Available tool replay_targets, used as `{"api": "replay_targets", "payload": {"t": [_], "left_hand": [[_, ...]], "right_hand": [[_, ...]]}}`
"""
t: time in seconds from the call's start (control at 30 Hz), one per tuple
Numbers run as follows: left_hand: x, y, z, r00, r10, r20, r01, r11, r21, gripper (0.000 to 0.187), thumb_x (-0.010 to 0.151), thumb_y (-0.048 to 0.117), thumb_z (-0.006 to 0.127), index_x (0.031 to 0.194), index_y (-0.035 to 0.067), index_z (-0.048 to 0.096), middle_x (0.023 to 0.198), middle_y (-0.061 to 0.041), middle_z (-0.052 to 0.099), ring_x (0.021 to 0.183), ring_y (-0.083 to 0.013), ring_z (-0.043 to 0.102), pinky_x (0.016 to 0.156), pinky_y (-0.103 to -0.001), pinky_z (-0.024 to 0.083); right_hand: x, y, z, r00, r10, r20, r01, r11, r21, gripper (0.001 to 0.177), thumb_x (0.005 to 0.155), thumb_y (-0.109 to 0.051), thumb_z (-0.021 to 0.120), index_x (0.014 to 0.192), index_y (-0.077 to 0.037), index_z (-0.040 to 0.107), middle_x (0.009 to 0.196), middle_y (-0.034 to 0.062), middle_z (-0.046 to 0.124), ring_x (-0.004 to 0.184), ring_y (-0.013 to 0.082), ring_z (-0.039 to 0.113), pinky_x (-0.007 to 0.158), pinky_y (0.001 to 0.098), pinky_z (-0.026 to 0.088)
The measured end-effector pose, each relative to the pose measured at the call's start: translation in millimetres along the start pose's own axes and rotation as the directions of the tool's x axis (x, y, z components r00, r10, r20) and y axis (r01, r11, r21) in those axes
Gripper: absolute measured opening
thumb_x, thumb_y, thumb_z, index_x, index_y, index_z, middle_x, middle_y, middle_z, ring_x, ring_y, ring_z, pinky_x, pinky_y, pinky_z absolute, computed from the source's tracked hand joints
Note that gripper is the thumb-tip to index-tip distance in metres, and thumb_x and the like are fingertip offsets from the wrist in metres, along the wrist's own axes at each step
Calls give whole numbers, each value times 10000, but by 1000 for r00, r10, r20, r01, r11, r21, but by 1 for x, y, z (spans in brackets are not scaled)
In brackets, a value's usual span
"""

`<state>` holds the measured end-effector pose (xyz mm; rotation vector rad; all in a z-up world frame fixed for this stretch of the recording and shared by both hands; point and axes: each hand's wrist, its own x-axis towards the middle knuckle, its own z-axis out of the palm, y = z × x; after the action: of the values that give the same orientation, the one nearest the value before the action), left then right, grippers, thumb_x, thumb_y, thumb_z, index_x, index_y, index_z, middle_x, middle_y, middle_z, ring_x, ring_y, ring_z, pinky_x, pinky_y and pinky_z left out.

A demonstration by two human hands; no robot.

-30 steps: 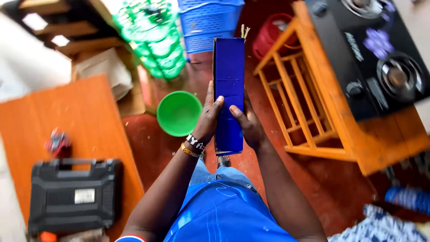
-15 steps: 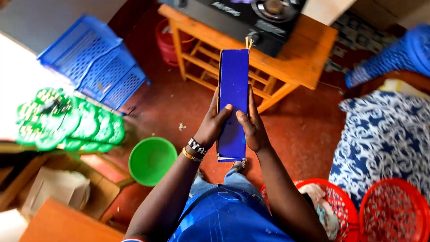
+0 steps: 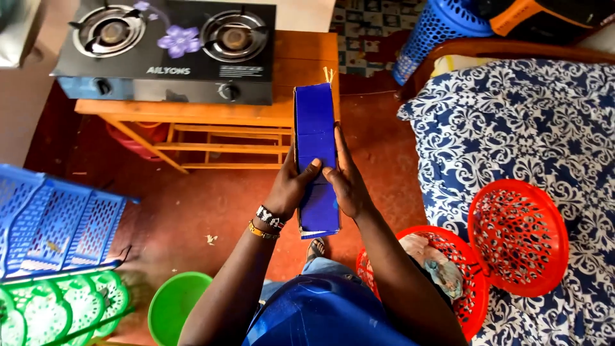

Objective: The person is gathering and moving various household items, including a green plastic organizer, tools, and toiletries, between the bathroom and a living/bedroom area.

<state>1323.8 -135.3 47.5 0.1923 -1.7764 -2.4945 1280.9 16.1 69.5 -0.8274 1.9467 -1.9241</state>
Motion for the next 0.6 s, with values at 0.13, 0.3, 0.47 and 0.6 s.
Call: {"api": "replay_targets", "payload": {"t": [0.13, 0.3, 0.47, 0.6], "left_hand": [[40, 1, 33, 999, -9, 50, 12, 999, -49, 639, 1010, 164, 605, 1572, 37, 331, 1432, -112, 579, 1275, -172, 564, 1063, -339, 479], [91, -4, 63, 992, -83, 100, 91, 993, -81, 590, 1033, 140, 522, 1581, 53, 322, 1441, -93, 571, 1280, -169, 562, 1068, -334, 470], [175, -45, 81, 984, -54, 171, 66, 996, -63, 532, 1064, 135, 496, 1565, 7, 372, 1468, -111, 552, 1314, -168, 532, 1115, -325, 428], [246, -40, 100, 971, -49, 233, 65, 996, -62, 514, 1086, 168, 447, 1568, 3, 381, 1446, -117, 583, 1274, -174, 553, 1102, -326, 441]], "right_hand": [[18, 14, -47, 999, 17, -41, -14, 997, 79, 840, 950, -75, 472, 1664, -19, 34, 1766, 186, 65, 1633, 269, 105, 1302, 391, 147], [39, 26, -92, 991, 22, -133, -23, 1000, -10, 846, 925, -51, 470, 1666, -20, 62, 1759, 194, 80, 1629, 277, 119, 1294, 395, 167], [77, 56, -148, 973, -12, -232, 12, 1000, -2, 798, 970, -83, 492, 1660, -6, 97, 1763, 199, 113, 1629, 284, 147, 1298, 389, 168], [116, 63, -187, 943, -96, -320, 67, 993, -100, 788, 1009, -133, 512, 1674, 0, 111, 1772, 206, 133, 1644, 278, 160, 1317, 388, 191]]}}
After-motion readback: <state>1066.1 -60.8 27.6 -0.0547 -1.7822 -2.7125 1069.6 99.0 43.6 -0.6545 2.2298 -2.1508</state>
